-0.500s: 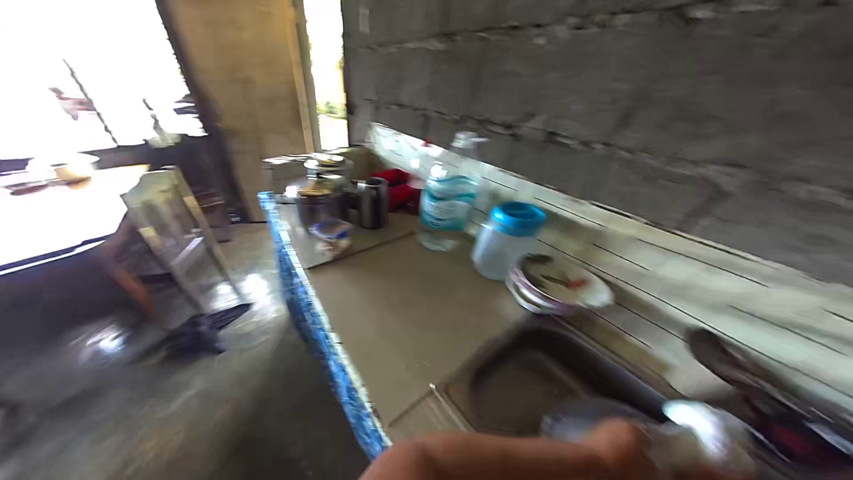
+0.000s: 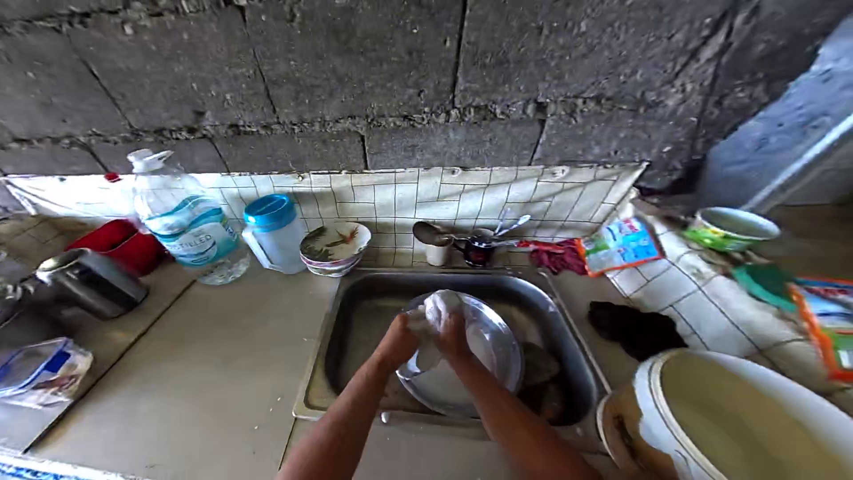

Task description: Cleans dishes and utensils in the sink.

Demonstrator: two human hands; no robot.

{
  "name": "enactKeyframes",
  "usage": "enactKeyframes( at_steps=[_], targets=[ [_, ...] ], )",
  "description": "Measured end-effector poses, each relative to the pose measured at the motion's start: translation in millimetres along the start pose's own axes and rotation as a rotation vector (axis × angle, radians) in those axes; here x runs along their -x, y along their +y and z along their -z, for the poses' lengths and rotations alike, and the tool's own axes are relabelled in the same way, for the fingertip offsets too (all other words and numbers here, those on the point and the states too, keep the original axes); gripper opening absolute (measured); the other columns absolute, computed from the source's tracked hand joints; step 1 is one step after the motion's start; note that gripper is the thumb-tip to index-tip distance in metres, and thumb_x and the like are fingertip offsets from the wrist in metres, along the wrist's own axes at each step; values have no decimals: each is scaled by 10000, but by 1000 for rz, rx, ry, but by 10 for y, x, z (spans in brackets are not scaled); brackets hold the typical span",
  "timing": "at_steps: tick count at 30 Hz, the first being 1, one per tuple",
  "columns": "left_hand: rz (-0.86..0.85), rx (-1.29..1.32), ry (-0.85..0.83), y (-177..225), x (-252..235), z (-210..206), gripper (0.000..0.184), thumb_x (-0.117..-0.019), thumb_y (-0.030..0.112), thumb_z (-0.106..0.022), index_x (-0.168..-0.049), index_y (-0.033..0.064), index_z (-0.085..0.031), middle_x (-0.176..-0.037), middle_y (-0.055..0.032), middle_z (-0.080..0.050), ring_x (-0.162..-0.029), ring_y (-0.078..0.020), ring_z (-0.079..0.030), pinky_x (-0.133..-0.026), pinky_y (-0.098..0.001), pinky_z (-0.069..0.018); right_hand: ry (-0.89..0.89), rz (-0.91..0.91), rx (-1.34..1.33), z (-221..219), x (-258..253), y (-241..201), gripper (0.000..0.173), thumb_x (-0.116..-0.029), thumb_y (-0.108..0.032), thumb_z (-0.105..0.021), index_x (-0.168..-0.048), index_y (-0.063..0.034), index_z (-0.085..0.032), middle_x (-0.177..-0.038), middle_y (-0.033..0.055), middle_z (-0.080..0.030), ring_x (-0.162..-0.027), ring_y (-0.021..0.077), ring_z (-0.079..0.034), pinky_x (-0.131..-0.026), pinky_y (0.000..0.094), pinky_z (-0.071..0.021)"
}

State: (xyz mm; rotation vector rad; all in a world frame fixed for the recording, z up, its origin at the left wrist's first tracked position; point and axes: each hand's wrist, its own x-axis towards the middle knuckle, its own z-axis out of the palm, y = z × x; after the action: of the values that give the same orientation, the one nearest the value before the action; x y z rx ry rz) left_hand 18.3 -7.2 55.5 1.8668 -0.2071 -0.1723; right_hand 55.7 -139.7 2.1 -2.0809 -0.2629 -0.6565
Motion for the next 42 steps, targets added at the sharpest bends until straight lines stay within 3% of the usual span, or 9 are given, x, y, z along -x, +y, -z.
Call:
enactKeyframes(
  at_steps=[5,11,17,23,27,32,35,38,42],
  targets=[
    [-73,232,114,-207,46,-19,311,-970,-55,-509,-1263,-108,-597,-1162,-128,-684,-1041,-64,-645,-967,-260,-527,74,-489,-104,75,-209,314,441,-987,12,-556,-1374,204,-469,-1398,382,-522,-1358,441,-501,-1181,468,-368],
    [-45,-75,13,-124,-122,121,241,-1001,18,-552,-1189,-86,-661,-1120,-161,-711,-1034,-136,-672,-975,-329,-533,44,169,0,-134,-121,65,212,-905,-58,-620,-1009,94,-728,-1042,254,-734,-1032,395,-711,-947,518,-552],
    [163,403,536,-197,-231,-8,268,-1079,102,-462,-1220,-74,-608,-1027,-143,-666,-880,-144,-648,-811,-330,-558,-57,-591,-37,-82,104,255,481,-1040,-60,-498,-1473,132,-412,-1442,331,-522,-1376,415,-505,-1180,493,-379],
    [200,309,471,-270,-221,-316,256,-1074,78,-470,-1189,-93,-622,-1043,-184,-669,-924,-186,-637,-861,-368,-535,-386,-363,9,-102,311,-39,617,-916,-128,-711,-1410,165,-486,-1390,357,-557,-1347,446,-527,-1173,503,-379],
    [136,302,378,-201,-120,-415,262,-1054,36,-494,-1243,-111,-602,-1131,-190,-669,-996,-142,-640,-918,-308,-529,-103,-384,-68,-75,-61,339,500,-1048,-36,-440,-1513,128,-364,-1570,298,-406,-1484,369,-402,-1238,425,-309],
    [119,301,502,-194,-236,-280,277,-1078,64,-425,-1238,-100,-581,-1050,-159,-654,-916,-139,-629,-849,-310,-534,-234,-157,-4,-166,527,-234,482,-943,-97,-640,-1352,147,-568,-1358,327,-604,-1307,450,-575,-1140,531,-421],
    [209,419,602,-202,-262,-29,371,-1107,127,-399,-1409,-61,-502,-1261,-226,-624,-1058,-215,-642,-928,-380,-536,-145,-7,78,-278,635,176,404,-962,-112,-571,-1299,101,-642,-1425,281,-582,-1394,475,-485,-1183,637,-314],
    [228,517,586,-211,-208,84,377,-1116,164,-394,-1432,-19,-486,-1228,-186,-635,-1004,-178,-659,-869,-348,-556,-67,-292,-11,-75,216,369,439,-1079,-104,-418,-1451,124,-470,-1528,306,-455,-1449,419,-433,-1224,486,-335],
    [174,356,483,-394,-141,82,402,-1128,220,-360,-1376,-51,-523,-1211,-189,-630,-1016,-170,-641,-896,-348,-540,121,-534,-247,256,-270,321,372,-1081,-162,-494,-1310,113,-597,-1281,271,-654,-1210,319,-636,-1086,417,-470]
  ],
)
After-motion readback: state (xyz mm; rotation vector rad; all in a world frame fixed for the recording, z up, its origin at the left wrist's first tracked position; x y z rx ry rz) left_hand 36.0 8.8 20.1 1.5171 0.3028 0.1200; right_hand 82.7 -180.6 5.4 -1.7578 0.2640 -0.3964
